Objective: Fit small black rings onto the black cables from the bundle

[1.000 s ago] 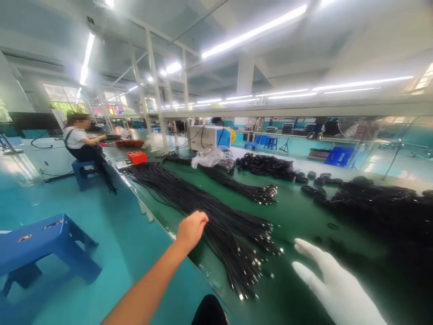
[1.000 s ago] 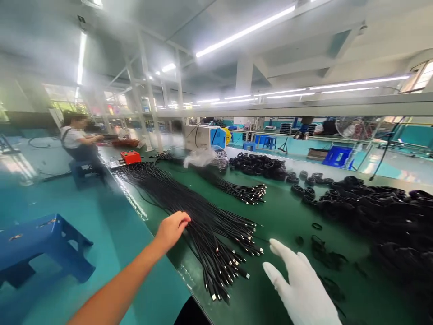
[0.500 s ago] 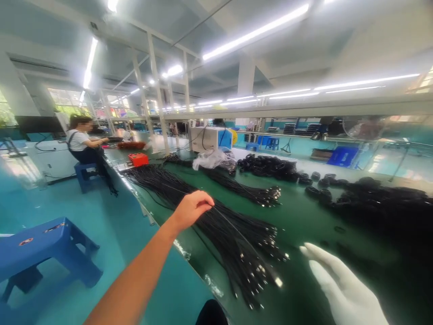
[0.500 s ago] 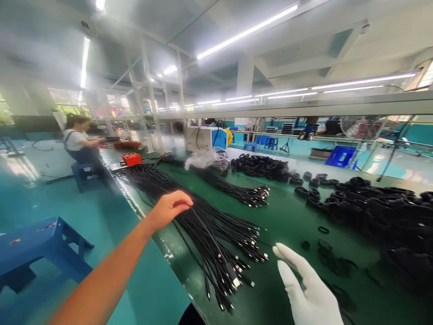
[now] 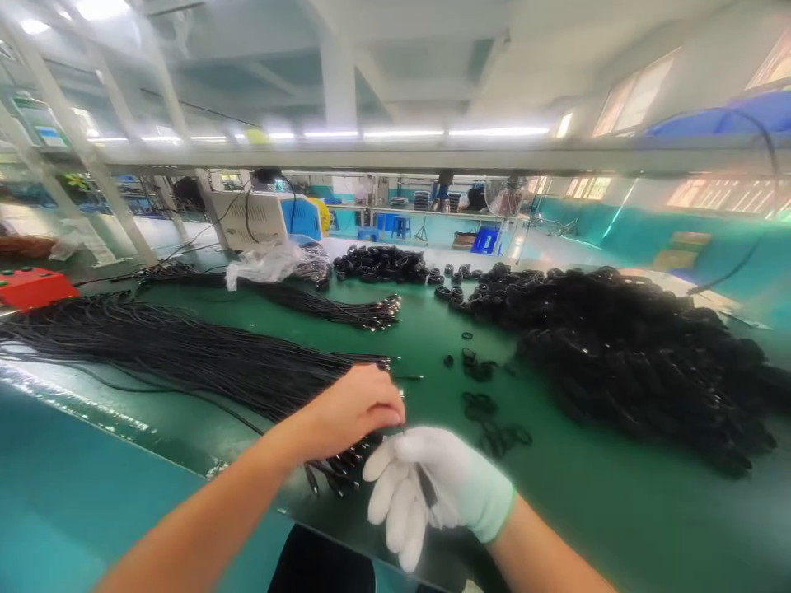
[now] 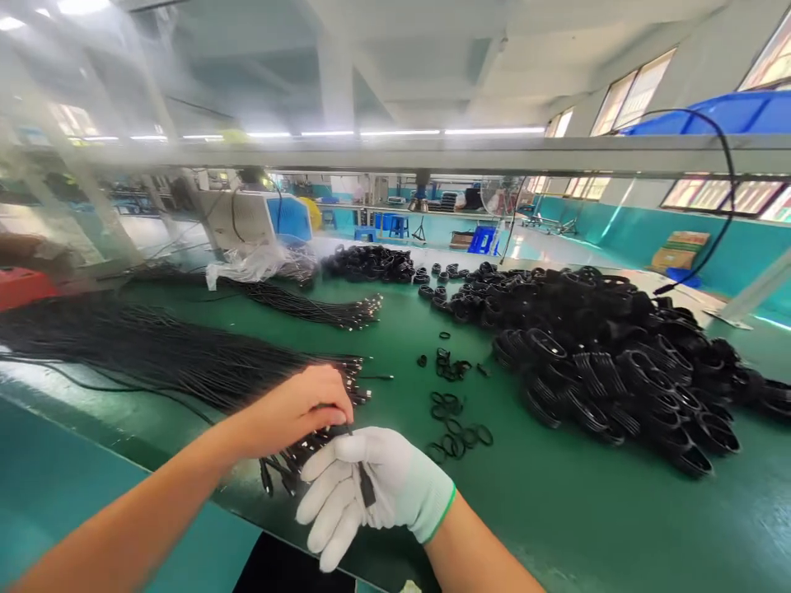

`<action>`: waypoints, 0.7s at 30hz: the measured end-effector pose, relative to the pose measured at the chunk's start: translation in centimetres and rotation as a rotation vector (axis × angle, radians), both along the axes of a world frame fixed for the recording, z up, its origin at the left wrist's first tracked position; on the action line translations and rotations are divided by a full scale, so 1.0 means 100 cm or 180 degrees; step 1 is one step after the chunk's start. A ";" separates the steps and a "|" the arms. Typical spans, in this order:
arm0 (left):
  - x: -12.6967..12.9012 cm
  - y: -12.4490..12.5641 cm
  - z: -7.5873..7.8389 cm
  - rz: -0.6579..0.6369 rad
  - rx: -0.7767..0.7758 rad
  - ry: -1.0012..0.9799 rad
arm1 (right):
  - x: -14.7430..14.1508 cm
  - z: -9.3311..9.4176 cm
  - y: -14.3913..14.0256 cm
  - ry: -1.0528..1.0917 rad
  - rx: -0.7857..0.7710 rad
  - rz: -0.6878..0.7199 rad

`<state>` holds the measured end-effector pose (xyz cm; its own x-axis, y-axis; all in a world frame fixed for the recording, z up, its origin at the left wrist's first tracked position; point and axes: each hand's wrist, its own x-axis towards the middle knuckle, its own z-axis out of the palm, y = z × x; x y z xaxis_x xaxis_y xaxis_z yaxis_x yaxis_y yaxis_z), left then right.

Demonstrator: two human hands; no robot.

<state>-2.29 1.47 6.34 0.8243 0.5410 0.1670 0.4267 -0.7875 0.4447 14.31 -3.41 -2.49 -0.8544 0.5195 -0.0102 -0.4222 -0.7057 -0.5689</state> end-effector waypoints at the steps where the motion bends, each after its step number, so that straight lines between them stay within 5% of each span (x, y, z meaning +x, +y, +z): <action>1: 0.002 0.002 0.002 0.0018 -0.0019 -0.0075 | 0.000 0.000 0.000 0.0076 -0.0001 0.0099; 6: 0.010 0.016 0.010 -0.0055 0.0116 -0.0194 | -0.001 0.003 -0.001 0.0233 0.0151 0.0168; 11: 0.018 0.022 -0.014 0.0074 0.0148 -0.0354 | 0.006 0.002 -0.001 0.0108 0.0353 0.0123; 17: -0.006 0.028 -0.058 0.1148 0.0455 -0.0119 | 0.048 0.031 0.002 0.0659 0.0677 -0.0990; 21: -0.013 -0.008 -0.088 0.1255 0.0942 0.0116 | 0.078 0.057 0.007 0.1013 0.0369 -0.2189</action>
